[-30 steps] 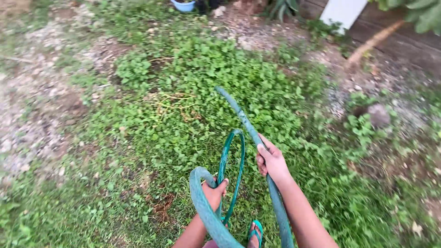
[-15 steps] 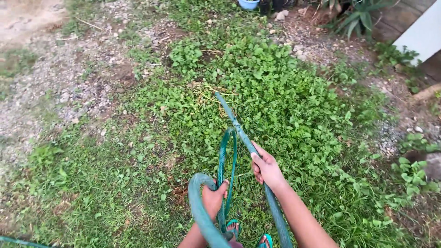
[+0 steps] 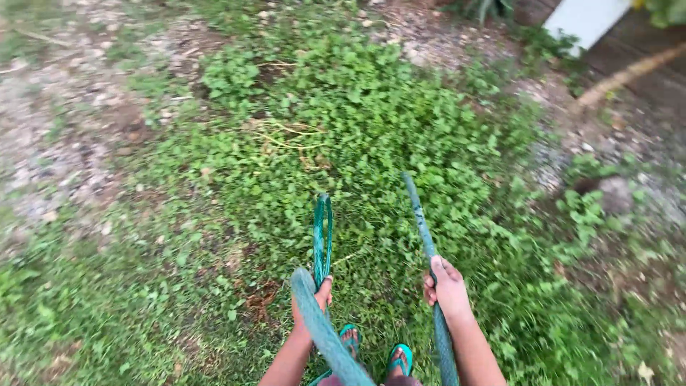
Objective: The recorder is watering various plants in a garden area using a green garden hose.
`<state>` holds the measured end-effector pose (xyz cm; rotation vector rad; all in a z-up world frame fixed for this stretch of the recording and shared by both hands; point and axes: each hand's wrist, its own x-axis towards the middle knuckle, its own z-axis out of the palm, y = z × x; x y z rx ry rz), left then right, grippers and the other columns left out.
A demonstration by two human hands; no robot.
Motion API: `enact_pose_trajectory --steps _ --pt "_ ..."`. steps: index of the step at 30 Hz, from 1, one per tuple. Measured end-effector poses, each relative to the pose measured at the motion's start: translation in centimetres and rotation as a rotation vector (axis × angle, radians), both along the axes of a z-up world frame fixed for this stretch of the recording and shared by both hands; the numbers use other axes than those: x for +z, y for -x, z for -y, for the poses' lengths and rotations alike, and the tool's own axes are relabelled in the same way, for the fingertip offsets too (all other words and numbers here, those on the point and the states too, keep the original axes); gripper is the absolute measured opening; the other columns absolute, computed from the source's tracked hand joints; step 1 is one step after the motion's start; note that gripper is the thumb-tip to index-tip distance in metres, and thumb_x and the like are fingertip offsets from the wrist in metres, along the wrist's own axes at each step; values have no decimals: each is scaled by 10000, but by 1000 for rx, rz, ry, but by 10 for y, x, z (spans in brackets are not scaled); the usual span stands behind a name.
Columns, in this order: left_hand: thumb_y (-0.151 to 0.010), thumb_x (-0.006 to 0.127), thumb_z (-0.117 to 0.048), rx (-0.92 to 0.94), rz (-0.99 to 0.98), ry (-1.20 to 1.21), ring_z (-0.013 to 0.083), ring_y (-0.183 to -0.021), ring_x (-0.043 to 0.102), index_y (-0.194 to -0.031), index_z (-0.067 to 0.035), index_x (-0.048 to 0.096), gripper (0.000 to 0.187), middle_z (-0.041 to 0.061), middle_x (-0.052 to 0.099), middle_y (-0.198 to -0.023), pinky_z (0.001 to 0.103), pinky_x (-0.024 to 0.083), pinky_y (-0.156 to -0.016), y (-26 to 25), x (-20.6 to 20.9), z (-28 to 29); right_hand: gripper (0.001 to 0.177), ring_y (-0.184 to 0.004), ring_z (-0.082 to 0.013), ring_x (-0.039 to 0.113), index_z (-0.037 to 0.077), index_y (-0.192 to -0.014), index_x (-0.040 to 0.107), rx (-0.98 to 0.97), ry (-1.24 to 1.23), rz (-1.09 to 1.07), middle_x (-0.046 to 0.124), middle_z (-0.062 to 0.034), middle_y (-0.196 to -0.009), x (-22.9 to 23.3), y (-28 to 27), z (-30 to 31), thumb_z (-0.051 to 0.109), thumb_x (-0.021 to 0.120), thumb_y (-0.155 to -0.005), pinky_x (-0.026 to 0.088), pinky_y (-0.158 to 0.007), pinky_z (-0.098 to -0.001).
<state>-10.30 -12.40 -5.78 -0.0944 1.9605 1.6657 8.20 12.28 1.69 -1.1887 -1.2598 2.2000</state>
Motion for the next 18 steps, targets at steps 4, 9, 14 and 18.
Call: enact_pose_trajectory --steps 4,9,14,18 --pt "-844 805 -240 -94 -14 -42 133 -411 502 -635 -96 499 398 7 548 -501 324 379 -402 -12 31 -19 259 -467 -102 460 55 -1106 562 -103 -38 72 541 4 -677 46 -37 2 302 493 -1069 406 -426 -266" --pt "-857 811 -297 -335 -76 96 133 -413 547 -600 -85 580 405 16 591 -500 319 416 -414 -38 20 -31 204 -576 -99 537 42 -1132 569 -143 48 263 629 12 -773 44 -93 -1 202 492 -1034 455 -511 -265" --pt "-825 834 -314 -370 -103 48 144 -409 543 -622 -71 527 441 26 592 -506 338 430 -417 -63 25 -44 304 -484 -101 413 68 -1318 513 -221 51 198 524 2 -712 2 -146 14 182 539 -1038 370 -426 -265" --pt "-810 842 -327 -451 -127 144 147 -429 590 -613 -72 600 403 26 626 -519 334 466 -439 -91 37 -43 591 -458 -91 386 271 -1556 414 -308 6 211 455 12 -657 34 -190 43 161 541 -990 347 -401 -260"
